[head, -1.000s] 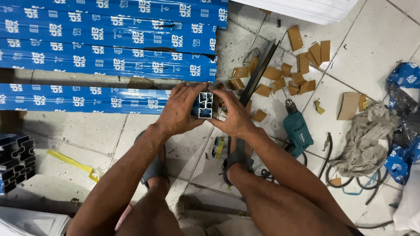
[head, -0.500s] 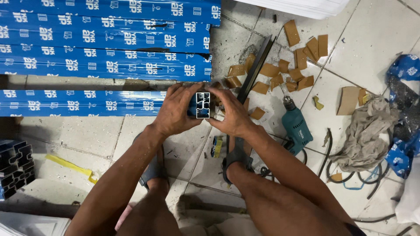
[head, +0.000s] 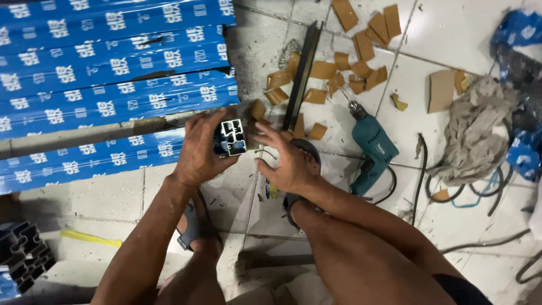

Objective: The person positions and aligns aluminum profile segments on the floor before using a handheld power drill to create holes in the metal.

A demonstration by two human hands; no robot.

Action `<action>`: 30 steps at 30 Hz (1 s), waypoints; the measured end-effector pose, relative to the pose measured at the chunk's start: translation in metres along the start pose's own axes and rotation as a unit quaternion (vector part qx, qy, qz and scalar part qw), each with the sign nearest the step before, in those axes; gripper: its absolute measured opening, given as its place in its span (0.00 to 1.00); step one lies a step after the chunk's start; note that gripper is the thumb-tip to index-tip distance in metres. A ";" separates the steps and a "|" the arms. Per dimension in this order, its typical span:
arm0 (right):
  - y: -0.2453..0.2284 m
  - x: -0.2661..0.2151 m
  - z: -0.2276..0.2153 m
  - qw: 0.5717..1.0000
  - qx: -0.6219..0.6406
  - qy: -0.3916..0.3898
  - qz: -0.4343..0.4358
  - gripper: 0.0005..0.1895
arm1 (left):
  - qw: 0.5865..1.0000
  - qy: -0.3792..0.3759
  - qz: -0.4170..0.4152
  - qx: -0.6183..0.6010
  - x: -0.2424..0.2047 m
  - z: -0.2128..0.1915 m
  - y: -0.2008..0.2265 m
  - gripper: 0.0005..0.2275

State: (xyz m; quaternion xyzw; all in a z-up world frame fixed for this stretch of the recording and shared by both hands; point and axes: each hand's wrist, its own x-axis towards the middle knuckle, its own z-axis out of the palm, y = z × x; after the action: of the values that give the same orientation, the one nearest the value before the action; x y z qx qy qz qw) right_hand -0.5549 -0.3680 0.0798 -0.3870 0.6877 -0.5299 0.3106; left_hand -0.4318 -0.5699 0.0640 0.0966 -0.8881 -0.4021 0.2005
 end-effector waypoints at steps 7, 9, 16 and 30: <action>-0.008 -0.012 -0.005 0.997 0.003 -0.065 0.030 0.42 | 1.000 -0.006 0.011 -0.007 -0.001 -0.001 -0.003 0.41; -0.007 -0.015 -0.004 0.997 0.027 -0.067 0.022 0.41 | 1.000 -0.004 0.016 -0.006 -0.002 0.000 -0.004 0.41; -0.007 -0.013 -0.008 0.993 0.066 -0.089 0.040 0.44 | 1.000 -0.023 -0.002 -0.004 0.000 -0.002 -0.003 0.42; -0.018 -0.007 -0.014 0.985 0.085 -0.127 0.074 0.41 | 0.999 -0.026 -0.021 -0.002 -0.002 0.000 -0.004 0.39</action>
State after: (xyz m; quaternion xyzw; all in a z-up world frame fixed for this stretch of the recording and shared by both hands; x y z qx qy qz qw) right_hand -0.5596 -0.3575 0.1011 -0.3713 0.6223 -0.5081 0.4656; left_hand -0.4301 -0.5722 0.0609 0.1048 -0.8900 -0.4102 0.1692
